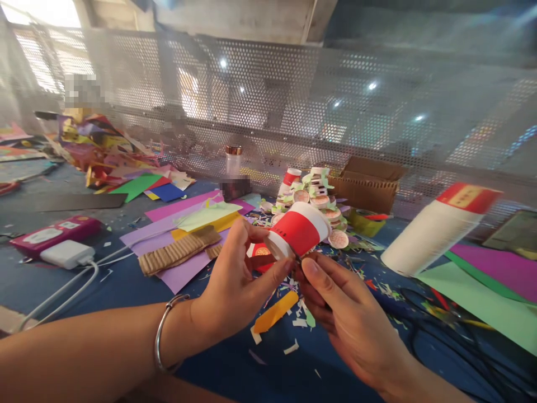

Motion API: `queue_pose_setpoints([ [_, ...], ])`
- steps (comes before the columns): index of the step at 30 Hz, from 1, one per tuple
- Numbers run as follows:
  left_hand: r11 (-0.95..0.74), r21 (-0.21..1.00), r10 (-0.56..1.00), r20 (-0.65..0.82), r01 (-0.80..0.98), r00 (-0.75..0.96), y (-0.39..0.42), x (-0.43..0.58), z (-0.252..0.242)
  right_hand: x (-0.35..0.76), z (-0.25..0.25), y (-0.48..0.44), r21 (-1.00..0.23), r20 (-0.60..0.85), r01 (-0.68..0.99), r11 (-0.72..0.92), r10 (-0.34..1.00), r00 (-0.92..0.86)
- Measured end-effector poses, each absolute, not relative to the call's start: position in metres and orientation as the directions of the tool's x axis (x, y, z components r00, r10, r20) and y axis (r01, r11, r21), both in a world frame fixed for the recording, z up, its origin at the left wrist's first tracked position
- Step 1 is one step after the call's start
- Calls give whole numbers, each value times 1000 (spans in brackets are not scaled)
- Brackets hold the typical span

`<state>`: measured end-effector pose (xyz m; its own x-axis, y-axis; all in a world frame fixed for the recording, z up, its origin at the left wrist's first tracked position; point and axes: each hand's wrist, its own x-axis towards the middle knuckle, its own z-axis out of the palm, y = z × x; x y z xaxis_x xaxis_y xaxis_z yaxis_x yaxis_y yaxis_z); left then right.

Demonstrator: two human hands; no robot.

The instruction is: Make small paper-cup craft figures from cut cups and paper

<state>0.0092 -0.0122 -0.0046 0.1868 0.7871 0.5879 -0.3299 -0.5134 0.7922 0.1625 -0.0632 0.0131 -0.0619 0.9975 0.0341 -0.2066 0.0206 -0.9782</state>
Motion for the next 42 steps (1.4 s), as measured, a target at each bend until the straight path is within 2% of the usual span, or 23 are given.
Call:
queue_pose_setpoints([
  [7, -654, 696, 688, 710, -295, 149, -10, 8, -9, 164, 14, -63, -983, 83, -167, 72, 994, -64],
  [13, -476, 797, 781, 577, -370, 239, -10, 10, -4, 167, 12, -60, -991, 42, -132, 33, 997, -70],
  [16, -566, 772, 747, 629, -288, 216, -8, 8, -6, 167, 11, -60, -991, 59, -127, 51, 996, -62],
  [20, -727, 668, 632, 742, -160, 223, -5, 2, -7, 166, 11, -63, -988, 88, -133, 79, 994, -62],
  [26, -810, 576, 546, 809, -107, 218, -5, -1, -2, 168, 7, -66, -988, 117, -113, 108, 990, -74],
  [37, -824, 567, 549, 802, -9, 236, -2, -1, -6, 162, 8, -63, -991, 90, -101, 89, 996, -8],
  [42, -739, 665, 637, 742, -107, 208, -3, 1, -4, 158, 6, -64, -986, 48, -157, 52, 999, 25],
])
